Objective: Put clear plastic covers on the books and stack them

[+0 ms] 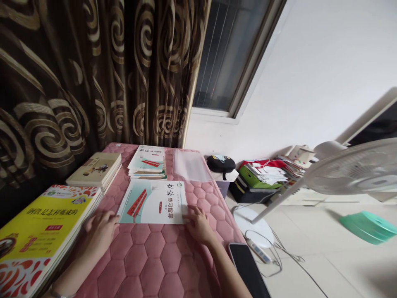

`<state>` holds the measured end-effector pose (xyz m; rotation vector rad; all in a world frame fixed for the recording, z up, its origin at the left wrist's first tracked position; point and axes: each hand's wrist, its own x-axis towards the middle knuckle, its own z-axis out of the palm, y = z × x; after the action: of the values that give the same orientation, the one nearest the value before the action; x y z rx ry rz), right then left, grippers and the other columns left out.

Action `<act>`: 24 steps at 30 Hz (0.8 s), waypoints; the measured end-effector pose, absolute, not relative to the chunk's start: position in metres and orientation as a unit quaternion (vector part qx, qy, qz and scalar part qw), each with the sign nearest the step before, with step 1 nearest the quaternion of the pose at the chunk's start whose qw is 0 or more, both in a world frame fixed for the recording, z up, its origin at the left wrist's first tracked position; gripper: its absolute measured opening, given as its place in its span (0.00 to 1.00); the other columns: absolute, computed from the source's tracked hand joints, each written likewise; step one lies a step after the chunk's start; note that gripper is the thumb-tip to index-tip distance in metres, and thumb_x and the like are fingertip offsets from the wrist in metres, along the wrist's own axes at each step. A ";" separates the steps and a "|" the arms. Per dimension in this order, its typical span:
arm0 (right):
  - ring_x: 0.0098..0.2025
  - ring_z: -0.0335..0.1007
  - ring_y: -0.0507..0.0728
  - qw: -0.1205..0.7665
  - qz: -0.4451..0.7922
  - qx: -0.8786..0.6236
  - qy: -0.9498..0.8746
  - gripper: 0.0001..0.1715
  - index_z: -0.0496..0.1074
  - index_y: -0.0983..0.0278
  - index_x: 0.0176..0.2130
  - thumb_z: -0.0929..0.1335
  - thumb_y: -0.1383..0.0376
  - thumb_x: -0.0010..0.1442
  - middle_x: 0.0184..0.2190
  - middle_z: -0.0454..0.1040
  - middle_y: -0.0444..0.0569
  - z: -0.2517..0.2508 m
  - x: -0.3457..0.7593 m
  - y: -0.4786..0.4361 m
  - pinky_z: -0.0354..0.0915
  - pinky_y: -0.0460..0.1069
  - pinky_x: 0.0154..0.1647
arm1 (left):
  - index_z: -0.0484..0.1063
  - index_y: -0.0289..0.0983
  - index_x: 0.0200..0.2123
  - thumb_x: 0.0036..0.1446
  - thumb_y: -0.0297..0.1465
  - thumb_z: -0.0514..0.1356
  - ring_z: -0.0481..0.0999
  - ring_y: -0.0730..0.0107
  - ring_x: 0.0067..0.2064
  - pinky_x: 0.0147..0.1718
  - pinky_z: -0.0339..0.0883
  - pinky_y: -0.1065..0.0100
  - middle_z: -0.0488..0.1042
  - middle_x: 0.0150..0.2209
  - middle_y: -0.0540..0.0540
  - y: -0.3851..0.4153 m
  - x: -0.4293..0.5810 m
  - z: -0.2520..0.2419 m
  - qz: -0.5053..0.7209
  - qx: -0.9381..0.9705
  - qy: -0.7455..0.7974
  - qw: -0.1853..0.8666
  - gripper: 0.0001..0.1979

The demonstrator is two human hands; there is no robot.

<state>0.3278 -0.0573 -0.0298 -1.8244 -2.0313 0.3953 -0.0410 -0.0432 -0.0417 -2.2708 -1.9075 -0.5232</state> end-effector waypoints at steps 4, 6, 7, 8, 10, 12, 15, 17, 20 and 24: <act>0.59 0.64 0.61 0.173 0.099 -0.636 -0.745 0.19 0.77 0.59 0.49 0.63 0.67 0.63 0.58 0.70 0.53 -0.015 0.300 -0.010 0.59 0.58 0.59 | 0.78 0.43 0.41 0.57 0.23 0.58 0.71 0.56 0.53 0.57 0.56 0.48 0.75 0.52 0.42 -0.048 -0.002 -0.029 -0.153 -0.803 -0.570 0.080 0.13; 0.59 0.64 0.60 0.137 0.081 -0.627 -0.762 0.21 0.72 0.62 0.55 0.62 0.67 0.65 0.58 0.70 0.54 -0.011 0.283 0.022 0.59 0.54 0.59 | 0.76 0.44 0.44 0.59 0.21 0.57 0.72 0.58 0.52 0.57 0.57 0.50 0.76 0.49 0.44 -0.044 0.016 -0.027 -0.145 -0.845 -0.509 0.080 0.15; 0.59 0.63 0.59 0.128 0.077 -0.627 -0.765 0.22 0.70 0.64 0.57 0.61 0.67 0.66 0.59 0.69 0.55 -0.010 0.275 0.038 0.58 0.53 0.59 | 0.75 0.44 0.46 0.60 0.21 0.56 0.73 0.59 0.51 0.56 0.58 0.51 0.76 0.47 0.44 -0.040 0.023 -0.028 -0.141 -0.861 -0.481 0.085 0.16; 0.60 0.62 0.59 0.119 0.073 -0.627 -0.766 0.22 0.68 0.65 0.58 0.61 0.67 0.66 0.59 0.68 0.56 -0.009 0.268 0.053 0.57 0.53 0.59 | 0.75 0.44 0.46 0.60 0.21 0.56 0.73 0.60 0.50 0.55 0.59 0.52 0.76 0.46 0.45 -0.036 0.029 -0.029 -0.137 -0.873 -0.458 0.093 0.16; 0.61 0.62 0.61 0.104 0.068 -0.634 -0.763 0.23 0.66 0.68 0.59 0.61 0.67 0.66 0.59 0.68 0.60 -0.008 0.258 0.078 0.57 0.54 0.59 | 0.74 0.43 0.45 0.61 0.22 0.55 0.74 0.61 0.46 0.54 0.61 0.53 0.76 0.43 0.46 -0.029 0.034 -0.035 -0.130 -0.888 -0.426 0.117 0.14; 0.60 0.63 0.62 0.086 0.068 -0.643 -0.758 0.22 0.66 0.69 0.58 0.60 0.66 0.67 0.58 0.68 0.62 -0.007 0.253 0.096 0.57 0.56 0.58 | 0.74 0.42 0.44 0.62 0.23 0.56 0.74 0.63 0.43 0.51 0.63 0.54 0.75 0.40 0.46 -0.025 0.036 -0.042 -0.124 -0.898 -0.398 0.141 0.12; 0.59 0.63 0.64 0.065 0.073 -0.652 -0.752 0.20 0.68 0.67 0.55 0.61 0.63 0.67 0.57 0.69 0.63 -0.006 0.251 0.113 0.56 0.59 0.58 | 0.74 0.41 0.44 0.61 0.24 0.57 0.74 0.66 0.40 0.49 0.65 0.57 0.74 0.37 0.47 -0.022 0.036 -0.049 -0.121 -0.911 -0.357 0.167 0.10; 0.59 0.64 0.64 0.059 0.081 -0.655 -0.749 0.19 0.70 0.65 0.54 0.62 0.61 0.67 0.57 0.69 0.62 -0.004 0.252 0.118 0.56 0.59 0.57 | 0.74 0.40 0.43 0.62 0.23 0.57 0.74 0.67 0.38 0.48 0.66 0.57 0.74 0.36 0.47 -0.023 0.036 -0.050 -0.126 -0.909 -0.352 0.186 0.10; 0.53 0.69 0.62 0.055 0.114 -0.652 -0.748 0.16 0.74 0.62 0.48 0.65 0.58 0.64 0.50 0.75 0.56 0.001 0.256 0.122 0.59 0.56 0.53 | 0.74 0.38 0.37 0.62 0.23 0.56 0.74 0.66 0.36 0.49 0.67 0.56 0.74 0.34 0.47 -0.028 0.033 -0.051 -0.140 -0.892 -0.374 0.211 0.07; 0.38 0.73 0.57 0.078 0.173 -0.640 -0.744 0.10 0.78 0.62 0.33 0.72 0.57 0.55 0.33 0.78 0.48 0.004 0.271 0.114 0.62 0.48 0.38 | 0.73 0.38 0.34 0.61 0.21 0.55 0.74 0.67 0.36 0.52 0.66 0.56 0.75 0.33 0.49 -0.040 0.017 -0.051 -0.158 -0.883 -0.389 0.211 0.10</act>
<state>0.2712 0.1143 0.0039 -1.9172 -2.2290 0.5191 0.0170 -0.0403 -0.0507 -2.4522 -1.0813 -0.4392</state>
